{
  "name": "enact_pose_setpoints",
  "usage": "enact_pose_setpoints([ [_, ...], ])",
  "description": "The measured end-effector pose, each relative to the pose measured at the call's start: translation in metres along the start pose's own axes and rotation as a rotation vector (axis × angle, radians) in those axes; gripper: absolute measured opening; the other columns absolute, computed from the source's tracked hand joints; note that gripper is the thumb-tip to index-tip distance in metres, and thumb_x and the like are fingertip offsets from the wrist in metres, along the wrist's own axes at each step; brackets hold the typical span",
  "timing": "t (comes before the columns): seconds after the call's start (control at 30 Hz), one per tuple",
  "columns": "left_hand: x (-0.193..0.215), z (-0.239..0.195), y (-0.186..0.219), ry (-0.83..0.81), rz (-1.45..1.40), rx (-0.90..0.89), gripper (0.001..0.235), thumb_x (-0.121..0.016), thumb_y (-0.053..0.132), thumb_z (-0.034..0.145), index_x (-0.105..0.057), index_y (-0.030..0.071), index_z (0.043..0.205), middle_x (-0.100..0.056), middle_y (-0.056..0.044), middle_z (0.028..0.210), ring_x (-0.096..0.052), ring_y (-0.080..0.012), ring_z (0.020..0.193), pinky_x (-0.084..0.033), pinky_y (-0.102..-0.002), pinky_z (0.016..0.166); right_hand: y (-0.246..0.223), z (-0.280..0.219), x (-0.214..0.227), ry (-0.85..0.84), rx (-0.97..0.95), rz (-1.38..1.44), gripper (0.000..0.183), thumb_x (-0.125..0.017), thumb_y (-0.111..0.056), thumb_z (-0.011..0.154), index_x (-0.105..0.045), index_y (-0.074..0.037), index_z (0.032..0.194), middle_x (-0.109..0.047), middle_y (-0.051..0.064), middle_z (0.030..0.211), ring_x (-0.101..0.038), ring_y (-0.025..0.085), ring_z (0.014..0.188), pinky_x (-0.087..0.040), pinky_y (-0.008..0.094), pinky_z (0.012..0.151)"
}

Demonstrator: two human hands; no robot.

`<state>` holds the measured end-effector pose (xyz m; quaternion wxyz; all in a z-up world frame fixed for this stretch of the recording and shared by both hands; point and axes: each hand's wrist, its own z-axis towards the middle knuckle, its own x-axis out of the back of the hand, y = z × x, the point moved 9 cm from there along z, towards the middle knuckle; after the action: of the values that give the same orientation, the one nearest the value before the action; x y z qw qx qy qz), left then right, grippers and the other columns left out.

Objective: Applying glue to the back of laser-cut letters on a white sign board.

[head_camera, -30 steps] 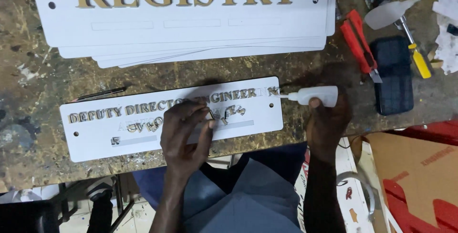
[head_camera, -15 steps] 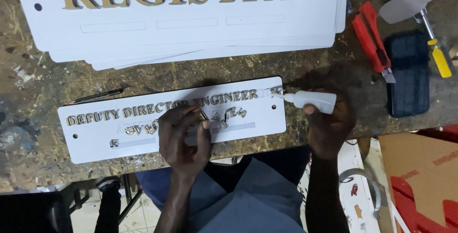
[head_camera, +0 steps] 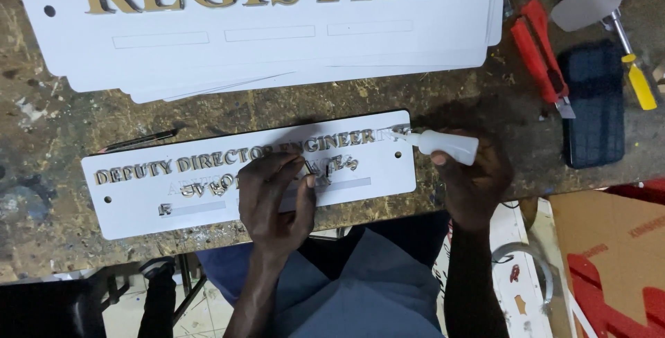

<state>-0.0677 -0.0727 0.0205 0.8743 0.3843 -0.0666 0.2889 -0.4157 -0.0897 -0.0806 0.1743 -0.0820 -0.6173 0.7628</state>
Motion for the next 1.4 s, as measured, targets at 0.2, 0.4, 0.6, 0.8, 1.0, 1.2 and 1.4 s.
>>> enact_pose_setpoints([
  [0.2, -0.002, 0.004, 0.0, -0.032, -0.013, 0.051, 0.016, -0.085, 0.001, 0.098, -0.083, -0.004, 0.113, -0.08, -0.022, 0.114, -0.078, -0.0455, 0.108, -0.064, -0.055, 0.095, -0.014, 0.006, -0.011, -0.039, 0.08, -0.031, 0.042, -0.095, -0.017, 0.096, -0.072, 0.006, 0.123, -0.076, 0.025, 0.108, -0.079, 0.035, 0.111, -0.065, 0.049, 0.094],
  [0.4, -0.001, 0.003, 0.0, -0.058, 0.002, 0.064, 0.017, -0.083, 0.003, 0.1, -0.082, -0.002, 0.117, -0.079, -0.022, 0.117, -0.077, -0.0456, 0.109, -0.064, -0.056, 0.095, -0.015, 0.008, -0.009, -0.052, 0.084, -0.045, 0.045, -0.095, -0.022, 0.097, -0.071, 0.006, 0.123, -0.077, 0.023, 0.108, -0.079, 0.033, 0.109, -0.065, 0.047, 0.094],
  [0.6, -0.002, 0.001, -0.002, -0.061, -0.005, 0.053, 0.02, -0.086, 0.002, 0.098, -0.083, -0.003, 0.116, -0.078, -0.023, 0.117, -0.076, -0.0462, 0.107, -0.064, -0.057, 0.095, -0.012, 0.007, -0.008, -0.078, 0.077, -0.042, 0.044, -0.094, -0.022, 0.097, -0.07, 0.005, 0.122, -0.076, 0.024, 0.111, -0.078, 0.033, 0.109, -0.064, 0.046, 0.094],
  [0.8, -0.002, 0.001, -0.001, -0.076, 0.004, 0.073, 0.019, -0.083, 0.002, 0.1, -0.082, -0.003, 0.118, -0.078, -0.022, 0.118, -0.076, -0.0463, 0.11, -0.064, -0.058, 0.096, -0.009, 0.007, -0.006, -0.072, 0.087, -0.128, 0.045, -0.095, -0.025, 0.099, -0.072, 0.005, 0.124, -0.076, 0.022, 0.109, -0.077, 0.033, 0.108, -0.064, 0.047, 0.093],
  [1.0, -0.003, -0.002, -0.003, -0.077, 0.008, 0.056, 0.018, -0.085, 0.002, 0.099, -0.082, -0.003, 0.116, -0.079, -0.021, 0.116, -0.077, -0.0447, 0.108, -0.064, -0.056, 0.095, -0.015, 0.009, -0.011, -0.085, 0.074, -0.093, 0.04, -0.094, -0.021, 0.099, -0.072, 0.006, 0.12, -0.077, 0.022, 0.109, -0.077, 0.03, 0.11, -0.063, 0.044, 0.094],
  [1.2, -0.004, 0.001, -0.002, -0.079, 0.028, 0.047, 0.018, -0.085, 0.003, 0.099, -0.083, -0.002, 0.116, -0.079, -0.021, 0.117, -0.077, -0.0451, 0.107, -0.065, -0.056, 0.094, -0.006, 0.006, -0.003, -0.058, 0.047, -0.048, 0.042, -0.095, -0.022, 0.098, -0.073, 0.004, 0.121, -0.076, 0.021, 0.108, -0.078, 0.029, 0.108, -0.064, 0.043, 0.092],
  [1.4, -0.005, -0.002, 0.002, -0.094, 0.06, 0.027, 0.02, -0.086, 0.006, 0.098, -0.083, 0.0, 0.117, -0.08, -0.019, 0.119, -0.077, -0.0435, 0.111, -0.063, -0.055, 0.098, -0.012, 0.006, -0.006, -0.051, 0.05, -0.034, 0.038, -0.094, -0.019, 0.097, -0.074, 0.004, 0.119, -0.077, 0.021, 0.107, -0.079, 0.029, 0.108, -0.064, 0.042, 0.092],
])
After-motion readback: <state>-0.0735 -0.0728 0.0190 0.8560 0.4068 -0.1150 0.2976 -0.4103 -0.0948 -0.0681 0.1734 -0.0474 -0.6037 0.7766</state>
